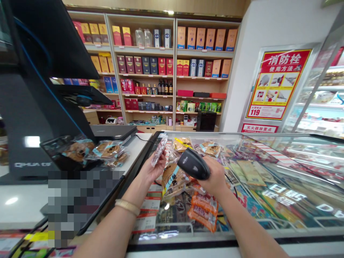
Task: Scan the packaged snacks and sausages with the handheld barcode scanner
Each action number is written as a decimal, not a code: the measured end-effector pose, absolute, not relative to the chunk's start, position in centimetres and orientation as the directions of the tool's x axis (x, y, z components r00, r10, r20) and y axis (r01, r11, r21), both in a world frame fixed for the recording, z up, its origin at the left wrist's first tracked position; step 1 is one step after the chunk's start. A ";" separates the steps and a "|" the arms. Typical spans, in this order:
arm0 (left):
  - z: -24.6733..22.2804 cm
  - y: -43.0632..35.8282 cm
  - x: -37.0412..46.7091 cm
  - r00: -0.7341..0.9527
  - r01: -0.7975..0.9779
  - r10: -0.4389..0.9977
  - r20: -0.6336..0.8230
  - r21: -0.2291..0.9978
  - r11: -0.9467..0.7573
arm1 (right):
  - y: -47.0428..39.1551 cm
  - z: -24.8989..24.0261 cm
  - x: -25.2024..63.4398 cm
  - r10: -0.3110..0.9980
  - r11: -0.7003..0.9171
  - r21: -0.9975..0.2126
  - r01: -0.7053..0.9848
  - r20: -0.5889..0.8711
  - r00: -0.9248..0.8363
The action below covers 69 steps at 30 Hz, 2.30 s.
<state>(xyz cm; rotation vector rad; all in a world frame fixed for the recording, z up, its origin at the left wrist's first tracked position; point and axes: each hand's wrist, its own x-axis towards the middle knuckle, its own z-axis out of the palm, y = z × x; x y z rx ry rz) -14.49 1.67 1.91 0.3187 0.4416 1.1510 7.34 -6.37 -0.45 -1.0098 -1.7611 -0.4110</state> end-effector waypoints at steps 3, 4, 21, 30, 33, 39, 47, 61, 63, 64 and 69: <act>1.9 1.4 -14.3 0.353 -0.782 0.921 -0.167 0.488 0.389 | -6.2 -0.5 7.3 0.449 0.595 -0.187 0.782 0.884 -0.131; 1.9 1.4 -14.2 0.354 -0.774 0.921 -0.163 0.501 0.387 | -6.2 -0.5 7.3 0.457 0.594 -0.196 0.780 0.880 -0.127; -1.0 1.2 -12.1 -0.047 0.368 0.810 0.584 0.764 -0.529 | -6.5 0.2 7.9 0.283 0.587 -0.259 0.767 0.953 0.106; -0.7 0.7 -12.5 0.030 0.561 0.732 0.681 0.594 -0.576 | -6.4 -0.2 7.7 0.316 0.589 -0.199 0.783 0.949 0.003; -0.7 1.0 -12.9 -0.019 0.561 0.736 0.677 0.617 -0.553 | -6.3 -0.3 7.8 0.313 0.592 -0.199 0.781 0.950 0.004; -0.8 2.2 -14.2 -0.117 0.542 0.745 0.657 0.670 -0.507 | -6.3 -0.3 7.6 0.323 0.578 -0.213 0.787 0.946 0.020; 2.7 3.5 -18.9 -0.396 0.779 0.717 0.574 0.623 -0.069 | -5.7 -0.9 7.6 0.372 0.584 -0.251 0.771 0.928 0.020; 6.6 3.1 -29.6 -0.452 0.892 0.818 0.356 0.210 0.401 | -5.7 -0.7 7.1 0.379 0.581 -0.253 0.773 0.925 0.018; 7.4 2.6 -29.2 -0.448 0.892 0.812 0.374 0.246 0.379 | -5.6 -0.7 7.1 0.385 0.574 -0.255 0.778 0.923 0.017; 7.7 2.4 -29.0 -0.439 0.895 0.811 0.386 0.270 0.355 | -5.6 -0.7 7.1 0.389 0.572 -0.258 0.779 0.921 0.019; 7.6 1.9 -28.2 -0.300 0.894 0.856 0.421 0.436 0.099 | -5.7 -0.6 7.0 0.388 0.571 -0.259 0.779 0.921 0.021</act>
